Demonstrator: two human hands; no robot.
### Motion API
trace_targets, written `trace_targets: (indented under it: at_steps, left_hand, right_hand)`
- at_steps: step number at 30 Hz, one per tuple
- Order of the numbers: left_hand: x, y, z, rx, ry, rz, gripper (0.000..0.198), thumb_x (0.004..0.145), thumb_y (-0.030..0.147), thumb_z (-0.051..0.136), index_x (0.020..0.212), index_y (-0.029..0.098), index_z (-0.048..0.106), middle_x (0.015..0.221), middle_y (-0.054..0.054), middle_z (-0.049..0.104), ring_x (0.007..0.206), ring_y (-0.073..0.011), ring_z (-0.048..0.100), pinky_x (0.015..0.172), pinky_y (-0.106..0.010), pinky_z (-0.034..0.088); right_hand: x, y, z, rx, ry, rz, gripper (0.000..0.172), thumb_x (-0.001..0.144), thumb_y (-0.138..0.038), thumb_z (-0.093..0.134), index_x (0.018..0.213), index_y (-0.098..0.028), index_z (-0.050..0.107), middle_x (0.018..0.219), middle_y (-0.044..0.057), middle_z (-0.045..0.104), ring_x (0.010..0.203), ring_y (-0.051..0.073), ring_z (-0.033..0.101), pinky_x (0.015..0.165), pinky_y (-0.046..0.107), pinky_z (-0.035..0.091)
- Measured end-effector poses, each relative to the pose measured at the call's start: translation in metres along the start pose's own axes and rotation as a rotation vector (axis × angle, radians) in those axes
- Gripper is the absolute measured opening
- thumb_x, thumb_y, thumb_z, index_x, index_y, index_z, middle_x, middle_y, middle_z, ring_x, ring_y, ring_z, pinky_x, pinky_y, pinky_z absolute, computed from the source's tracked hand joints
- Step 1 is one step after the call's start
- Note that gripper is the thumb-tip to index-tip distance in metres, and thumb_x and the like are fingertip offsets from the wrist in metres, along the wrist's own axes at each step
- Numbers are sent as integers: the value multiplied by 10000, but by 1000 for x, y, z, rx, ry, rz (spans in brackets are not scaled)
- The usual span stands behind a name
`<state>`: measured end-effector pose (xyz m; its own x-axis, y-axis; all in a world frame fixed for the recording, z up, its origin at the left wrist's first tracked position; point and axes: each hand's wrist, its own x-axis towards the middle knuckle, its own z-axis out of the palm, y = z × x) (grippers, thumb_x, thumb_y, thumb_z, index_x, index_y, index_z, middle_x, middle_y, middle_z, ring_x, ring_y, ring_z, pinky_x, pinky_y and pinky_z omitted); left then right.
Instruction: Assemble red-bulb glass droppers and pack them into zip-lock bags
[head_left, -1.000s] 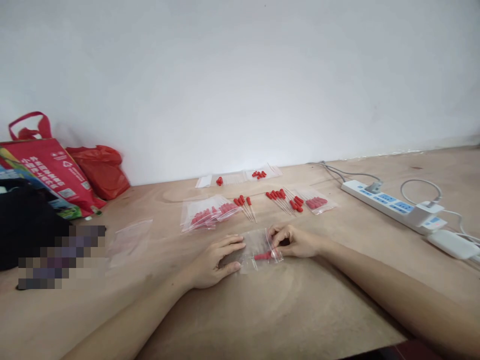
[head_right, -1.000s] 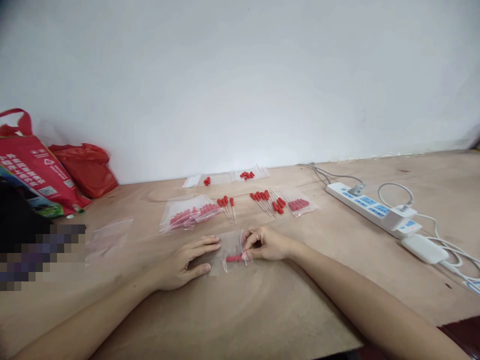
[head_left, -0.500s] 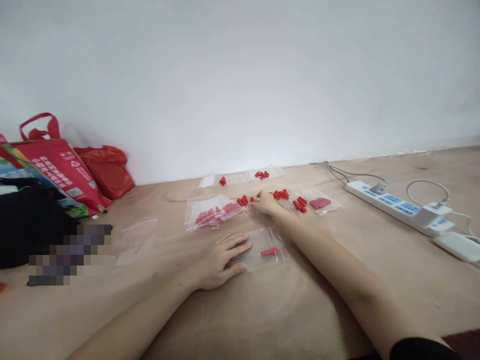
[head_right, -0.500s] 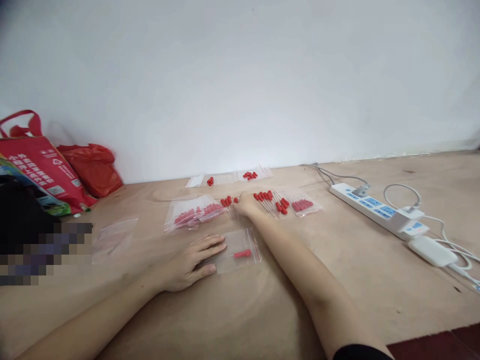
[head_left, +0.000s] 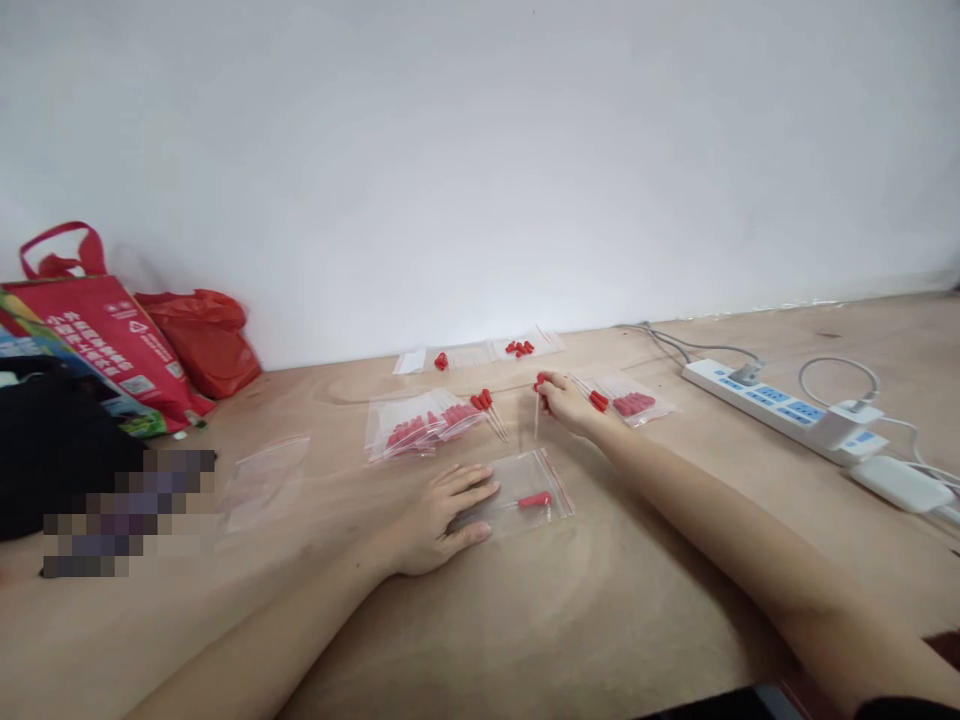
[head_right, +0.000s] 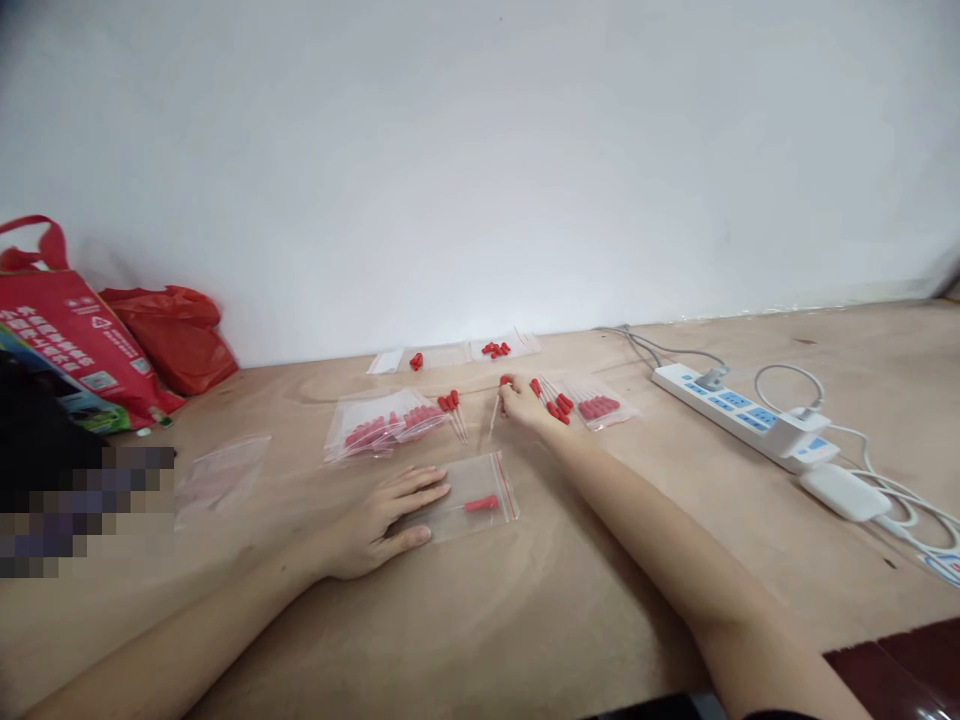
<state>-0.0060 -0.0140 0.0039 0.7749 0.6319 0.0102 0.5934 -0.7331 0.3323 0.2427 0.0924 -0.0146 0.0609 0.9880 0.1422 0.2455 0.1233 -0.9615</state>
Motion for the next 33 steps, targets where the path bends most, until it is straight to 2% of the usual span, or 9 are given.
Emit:
trace_targets:
  at_steps: [3,6,10,15,20,26,29,31,33]
  left_hand:
    - [1,0,-1,-4,-4,-4,475,844,454,375,1286,282,340,1381,-27,291,1270,-215,234,1037,-432,212]
    - [2,1,-2,-9,-4,-9,469,843,452,380,1280,283,350,1375,-25,303,1267,-218,241,1038,-436,209]
    - [3,2,-2,-11,5,-17,466,840,449,389,1277,289,354,1373,-19,308,1267,-225,239,1036,-442,211]
    - [3,3,-2,-9,3,-29,486,836,455,395,1286,281,340,1373,-22,308,1262,-228,250,1034,-434,220]
    - [3,4,-3,-29,19,-26,505,833,449,404,1299,274,316,1366,-27,322,1257,-230,258,1033,-428,227]
    - [3,5,-2,-39,37,-17,542,838,433,399,1327,251,250,1363,-37,326,1250,-221,272,1031,-422,233]
    - [3,6,-2,-35,40,-26,548,839,425,398,1331,243,239,1365,-45,321,1249,-228,271,1023,-433,241]
    - [3,6,-2,-31,39,-22,546,840,417,399,1331,240,238,1365,-46,322,1249,-227,271,1023,-435,237]
    - [3,7,-3,-30,37,-13,540,842,408,397,1330,237,239,1366,-47,320,1249,-222,270,1025,-431,237]
  right_hand:
    - [-26,8,-23,28,78,-25,309,746,-200,365,1053,-195,335,553,-81,401,461,98,434,480,210,365]
    - [-50,11,-35,88,167,-38,334,728,-196,393,1048,-210,304,566,-83,399,447,98,415,455,211,359]
    - [-71,5,-29,242,203,20,274,711,-182,426,963,-224,326,578,-77,402,447,96,427,425,209,372]
    - [-85,-7,-13,506,221,235,224,703,-130,470,866,-223,348,588,-71,450,465,81,489,453,197,421]
    - [-93,-13,-13,623,147,281,171,718,-134,490,812,-209,368,603,-54,519,491,80,544,522,223,469]
    - [-100,-14,-15,289,-186,179,253,608,-221,643,743,-180,433,527,-54,531,461,84,518,421,183,389]
    - [-100,-9,-12,77,-270,115,246,601,-291,655,734,-165,491,491,-49,512,444,86,483,401,187,345]
    - [-100,-5,-11,-63,-309,16,196,642,-316,619,724,-149,556,549,-15,540,479,88,482,441,206,362]
    - [-99,-4,-13,-173,-369,-152,171,702,-310,557,707,-148,612,701,27,582,586,99,513,532,222,397]
